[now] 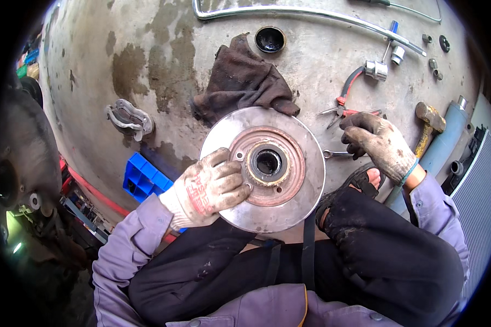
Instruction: The person sits on the floor and works on a brake rotor, using a hammer to tap the bearing into place. They then use a wrench to tighten a nut on the rotor hub.
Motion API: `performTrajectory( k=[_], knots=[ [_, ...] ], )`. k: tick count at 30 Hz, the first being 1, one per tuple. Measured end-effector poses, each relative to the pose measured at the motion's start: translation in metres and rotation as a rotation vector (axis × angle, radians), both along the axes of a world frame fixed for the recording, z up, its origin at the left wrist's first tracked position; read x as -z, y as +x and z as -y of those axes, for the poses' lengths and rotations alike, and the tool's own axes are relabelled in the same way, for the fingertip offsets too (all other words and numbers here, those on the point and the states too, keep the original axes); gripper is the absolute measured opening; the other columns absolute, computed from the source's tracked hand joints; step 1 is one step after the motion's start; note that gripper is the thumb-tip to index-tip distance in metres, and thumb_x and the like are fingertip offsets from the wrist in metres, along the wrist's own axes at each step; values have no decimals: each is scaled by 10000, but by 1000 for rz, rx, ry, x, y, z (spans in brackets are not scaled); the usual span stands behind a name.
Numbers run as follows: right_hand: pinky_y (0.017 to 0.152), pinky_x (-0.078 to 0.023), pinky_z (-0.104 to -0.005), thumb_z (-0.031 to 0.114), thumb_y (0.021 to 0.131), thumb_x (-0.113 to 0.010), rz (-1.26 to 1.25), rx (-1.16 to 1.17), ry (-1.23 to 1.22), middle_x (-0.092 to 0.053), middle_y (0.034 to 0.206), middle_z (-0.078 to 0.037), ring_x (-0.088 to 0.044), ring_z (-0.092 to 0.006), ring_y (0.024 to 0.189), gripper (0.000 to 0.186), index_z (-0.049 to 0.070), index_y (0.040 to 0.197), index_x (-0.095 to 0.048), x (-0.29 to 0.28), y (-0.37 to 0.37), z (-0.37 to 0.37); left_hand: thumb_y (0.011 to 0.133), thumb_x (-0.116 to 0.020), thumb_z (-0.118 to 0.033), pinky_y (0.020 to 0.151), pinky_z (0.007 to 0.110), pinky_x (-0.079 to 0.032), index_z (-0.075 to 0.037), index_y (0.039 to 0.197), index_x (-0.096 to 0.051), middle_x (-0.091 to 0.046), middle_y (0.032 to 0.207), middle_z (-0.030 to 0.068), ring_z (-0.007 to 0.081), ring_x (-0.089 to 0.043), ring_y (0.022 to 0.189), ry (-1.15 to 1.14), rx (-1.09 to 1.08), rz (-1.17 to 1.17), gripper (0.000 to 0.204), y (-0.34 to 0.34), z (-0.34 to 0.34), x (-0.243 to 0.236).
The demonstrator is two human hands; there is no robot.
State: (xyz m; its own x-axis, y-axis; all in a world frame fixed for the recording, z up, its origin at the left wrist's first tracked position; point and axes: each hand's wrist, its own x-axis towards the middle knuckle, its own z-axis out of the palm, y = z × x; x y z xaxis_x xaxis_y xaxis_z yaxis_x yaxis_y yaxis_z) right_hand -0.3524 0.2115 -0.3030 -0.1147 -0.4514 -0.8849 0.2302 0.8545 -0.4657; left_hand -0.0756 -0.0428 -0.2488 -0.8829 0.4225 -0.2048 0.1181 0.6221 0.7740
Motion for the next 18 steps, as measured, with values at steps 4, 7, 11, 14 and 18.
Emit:
performTrajectory(
  k=[4, 7, 11, 14, 18],
  knots=[
    [887, -566, -351, 242, 950, -638, -75, -166, -166, -736, 1062, -162, -728, -225, 967, 373, -27, 1201, -699, -1, 7, -4, 574, -730, -101, 995, 502, -516, -74, 1143, -706, -671, 1083, 94, 335, -644, 1124, 17, -71, 78, 571, -18, 7, -14],
    [934, -554, -387, 261, 944, -642, -70, -223, -202, -730, 1098, -189, -724, -281, 1030, 370, -8, 1190, -705, -10, 12, -6, 656, -754, -25, 1022, 525, -505, -35, 1080, -723, -702, 1064, 115, 347, -675, 1099, 72, -142, 78, 426, -27, 11, -16],
    [950, -551, -409, 275, 938, -644, -171, -303, -295, -727, 1128, -207, -718, -330, 1061, 396, -12, 1208, -688, -15, 19, -18, 674, -784, -60, 1023, 515, -512, -30, 1081, -727, -729, 1094, 149, 373, -685, 1112, 66, -148, 119, 413, -50, 22, -26],
    [959, -548, -416, 276, 933, -645, -247, -348, -373, -725, 1135, -200, -708, -341, 1079, 388, 9, 1211, -687, -19, 20, -22, 704, -795, -70, 1005, 495, -528, -25, 1077, -724, -728, 1100, 163, 379, -688, 1104, 65, -173, 112, 383, -53, 26, -24],
    [994, -531, -428, 192, 880, -651, -388, -476, -528, -694, 1171, -159, -676, -340, 1117, 372, 74, 1230, -690, -24, 27, -30, 745, -793, -124, 976, 479, -545, -31, 1131, -720, -720, 1104, 191, 377, -687, 1098, 54, -187, 141, 403, -58, 33, -25]
  ],
)
